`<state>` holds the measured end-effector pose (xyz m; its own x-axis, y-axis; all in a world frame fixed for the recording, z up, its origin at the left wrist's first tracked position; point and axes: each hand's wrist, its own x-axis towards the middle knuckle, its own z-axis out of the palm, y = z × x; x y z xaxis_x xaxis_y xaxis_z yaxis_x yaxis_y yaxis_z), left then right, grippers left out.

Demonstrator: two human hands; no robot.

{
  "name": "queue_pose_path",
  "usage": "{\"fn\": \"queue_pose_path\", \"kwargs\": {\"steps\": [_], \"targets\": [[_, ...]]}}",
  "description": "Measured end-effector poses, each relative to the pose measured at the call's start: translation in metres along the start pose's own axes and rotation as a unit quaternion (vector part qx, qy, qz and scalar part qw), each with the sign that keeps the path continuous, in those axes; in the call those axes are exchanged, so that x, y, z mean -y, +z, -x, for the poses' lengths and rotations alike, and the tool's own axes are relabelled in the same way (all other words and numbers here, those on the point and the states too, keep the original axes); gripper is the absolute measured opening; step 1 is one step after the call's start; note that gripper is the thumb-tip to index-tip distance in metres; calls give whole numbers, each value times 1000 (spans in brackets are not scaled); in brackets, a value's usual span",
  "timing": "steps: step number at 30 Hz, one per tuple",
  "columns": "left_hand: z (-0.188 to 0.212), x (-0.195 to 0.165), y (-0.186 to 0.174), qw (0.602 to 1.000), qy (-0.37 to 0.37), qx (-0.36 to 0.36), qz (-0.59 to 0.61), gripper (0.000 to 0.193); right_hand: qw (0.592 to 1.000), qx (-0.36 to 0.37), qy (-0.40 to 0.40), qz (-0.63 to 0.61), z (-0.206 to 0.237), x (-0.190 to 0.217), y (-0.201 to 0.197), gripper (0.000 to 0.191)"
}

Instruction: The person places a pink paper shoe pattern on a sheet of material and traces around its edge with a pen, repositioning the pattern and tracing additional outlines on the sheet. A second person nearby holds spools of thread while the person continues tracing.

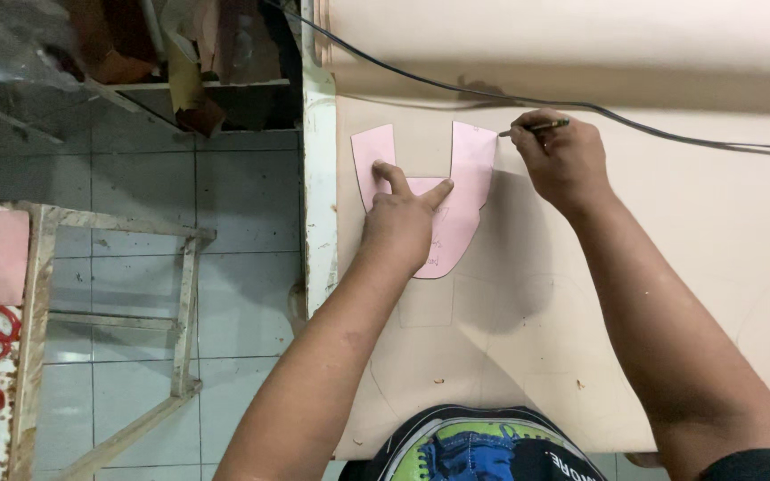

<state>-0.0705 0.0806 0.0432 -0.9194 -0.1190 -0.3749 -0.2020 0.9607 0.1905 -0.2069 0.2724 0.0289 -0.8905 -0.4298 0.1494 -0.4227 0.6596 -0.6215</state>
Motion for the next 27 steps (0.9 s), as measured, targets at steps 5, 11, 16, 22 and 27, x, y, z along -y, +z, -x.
{"fn": "queue_pose_path", "kwargs": {"steps": [5, 11, 16, 22, 27], "targets": [[-2, 1, 0, 1000, 1, 25, -11, 84, 998, -36, -50, -23, 56, 13, 8, 11], [0, 5, -4, 1000, 11, 3, -19, 84, 996, -28, -89, 1, 100, 34, 13, 11], [7, 16, -4, 998, 3, -24, 60, 97, 998, 7, -55, -7, 121, 43, 8, 13], [12, 39, 5, 987, 28, -151, 38, 93, 976, 44, -214, -4, 146, 63, 21, 14], [9, 59, 20, 967, 77, -220, 102, 73, 967, 92, -236, -26, 143, 75, 34, 17]]}}
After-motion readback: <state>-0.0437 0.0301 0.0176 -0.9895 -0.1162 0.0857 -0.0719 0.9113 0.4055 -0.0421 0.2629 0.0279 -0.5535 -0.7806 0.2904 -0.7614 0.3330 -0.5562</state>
